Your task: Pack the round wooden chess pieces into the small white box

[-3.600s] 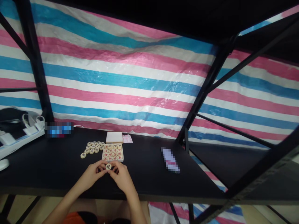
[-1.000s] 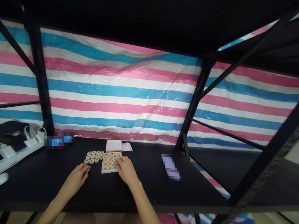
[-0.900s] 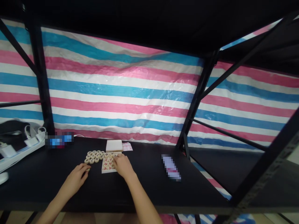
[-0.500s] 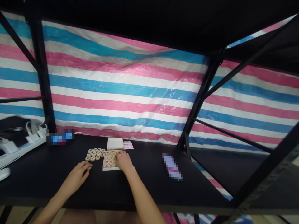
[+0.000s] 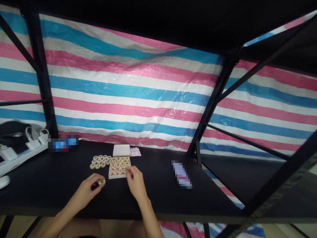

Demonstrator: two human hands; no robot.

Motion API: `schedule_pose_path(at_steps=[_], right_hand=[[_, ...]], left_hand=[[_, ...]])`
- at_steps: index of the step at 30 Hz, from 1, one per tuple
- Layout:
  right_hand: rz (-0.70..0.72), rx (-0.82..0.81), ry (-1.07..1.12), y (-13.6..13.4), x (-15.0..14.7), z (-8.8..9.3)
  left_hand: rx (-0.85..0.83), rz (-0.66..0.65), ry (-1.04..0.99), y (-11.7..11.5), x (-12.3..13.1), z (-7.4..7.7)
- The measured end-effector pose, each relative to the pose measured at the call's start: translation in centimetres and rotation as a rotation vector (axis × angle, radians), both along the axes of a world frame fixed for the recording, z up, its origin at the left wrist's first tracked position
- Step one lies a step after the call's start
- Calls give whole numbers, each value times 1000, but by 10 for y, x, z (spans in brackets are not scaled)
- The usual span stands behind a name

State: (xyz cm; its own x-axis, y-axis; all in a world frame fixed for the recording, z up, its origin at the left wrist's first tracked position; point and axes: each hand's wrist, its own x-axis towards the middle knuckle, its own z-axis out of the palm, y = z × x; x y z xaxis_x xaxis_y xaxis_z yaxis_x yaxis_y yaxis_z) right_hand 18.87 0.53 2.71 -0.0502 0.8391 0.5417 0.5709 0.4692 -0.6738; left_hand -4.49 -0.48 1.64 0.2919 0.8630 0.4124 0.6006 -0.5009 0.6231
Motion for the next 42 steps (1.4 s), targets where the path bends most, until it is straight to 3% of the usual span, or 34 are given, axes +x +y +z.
schedule_pose_path(at_steps=[4,8,18,30,42], right_hand=[[203,-212,123,-22,-14,-12],[307,-277,165,-25,-18,-11],[187,-236,200,-24,-12,-20],[205,-250,86,-31,-17,-11],[175,-237,72,-30,-16,-13]], left_hand=[[-59,-130,-64,-6,31,1],[-90,-201,-95,2,45,-2],[-211,-159,-137,3,43,-4],[-299,-178,-180,-1,42,8],[-277,-197,-186,1,42,3]])
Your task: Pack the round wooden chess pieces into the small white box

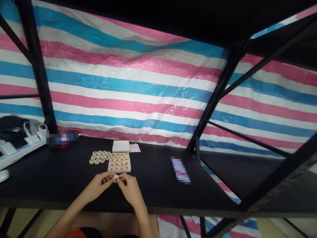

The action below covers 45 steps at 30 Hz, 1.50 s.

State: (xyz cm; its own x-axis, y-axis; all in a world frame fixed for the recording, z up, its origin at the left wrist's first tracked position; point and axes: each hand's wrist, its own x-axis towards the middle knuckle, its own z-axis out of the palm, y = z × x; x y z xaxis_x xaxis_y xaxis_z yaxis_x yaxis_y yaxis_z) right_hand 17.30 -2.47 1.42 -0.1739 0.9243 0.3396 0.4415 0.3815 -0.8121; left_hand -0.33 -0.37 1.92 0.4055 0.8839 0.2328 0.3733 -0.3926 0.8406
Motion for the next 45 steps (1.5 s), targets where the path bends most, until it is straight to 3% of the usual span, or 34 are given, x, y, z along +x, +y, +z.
schedule_pose_path(at_steps=[23,45], right_hand=[[-3,-3,-15,1,1,-2],[27,-43,52,-1,1,0]], left_hand=[[-33,34,-32,3,0,-3],[-84,-18,-111,2,-2,1]])
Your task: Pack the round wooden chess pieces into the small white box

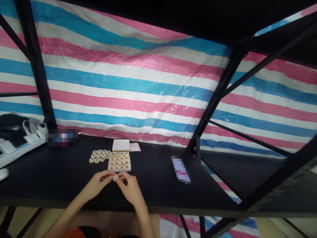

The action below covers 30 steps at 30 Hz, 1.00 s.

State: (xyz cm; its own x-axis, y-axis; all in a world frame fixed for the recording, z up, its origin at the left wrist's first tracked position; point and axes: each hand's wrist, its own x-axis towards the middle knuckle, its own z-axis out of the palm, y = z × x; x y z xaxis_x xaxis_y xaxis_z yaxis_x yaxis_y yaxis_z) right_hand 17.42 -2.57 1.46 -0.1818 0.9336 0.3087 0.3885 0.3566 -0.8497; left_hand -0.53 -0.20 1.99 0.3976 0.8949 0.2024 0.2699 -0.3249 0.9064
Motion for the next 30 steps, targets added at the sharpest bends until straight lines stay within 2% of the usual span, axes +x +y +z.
schedule_pose_path(at_steps=[4,9,14,18,23,30], right_hand=[[27,-5,-8,1,0,-1],[-8,12,-7,4,0,-6],[-5,61,-10,5,0,-7],[-48,90,-37,4,1,-5],[18,128,-45,2,0,-3],[4,141,-84,1,-2,-4]], left_hand=[[-1,4,3,4,0,-5],[-16,32,-39,7,0,-12],[11,56,63,7,0,-9],[-23,95,1,6,1,-7],[-21,68,89,4,2,-7],[16,54,21,6,-1,-12]])
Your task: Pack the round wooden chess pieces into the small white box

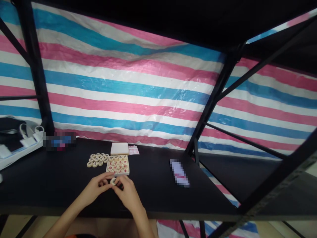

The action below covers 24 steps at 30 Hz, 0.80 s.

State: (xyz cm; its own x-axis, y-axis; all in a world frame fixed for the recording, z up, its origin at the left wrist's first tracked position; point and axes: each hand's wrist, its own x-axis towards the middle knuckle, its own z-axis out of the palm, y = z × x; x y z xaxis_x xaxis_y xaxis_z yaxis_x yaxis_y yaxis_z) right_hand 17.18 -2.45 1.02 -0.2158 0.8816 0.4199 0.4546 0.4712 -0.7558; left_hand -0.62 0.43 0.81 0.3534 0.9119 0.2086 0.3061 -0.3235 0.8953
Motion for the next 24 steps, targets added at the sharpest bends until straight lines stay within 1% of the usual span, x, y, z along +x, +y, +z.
schedule_pose_path(at_steps=[3,5,7,9,11,13,15,17,21,24], right_hand=[[-53,55,-21,5,2,6],[-104,105,-44,16,7,12],[-173,148,-92,34,14,19],[-225,156,-176,57,20,21],[-238,145,-270,77,25,19],[-217,133,-333,91,28,14],[-204,131,-351,96,29,7],[-217,152,-349,94,30,2],[-285,202,-355,86,29,-1],[-312,174,-333,84,29,-3]], left_hand=[[37,44,51,-2,1,3],[100,86,70,-4,1,6],[172,120,97,-5,1,7],[213,142,137,-5,1,6],[227,162,173,-5,1,4],[238,172,198,-3,1,0],[254,176,218,-2,1,-4],[285,186,245,-1,2,-6],[329,207,301,0,1,-8],[328,198,326,1,0,-8]])
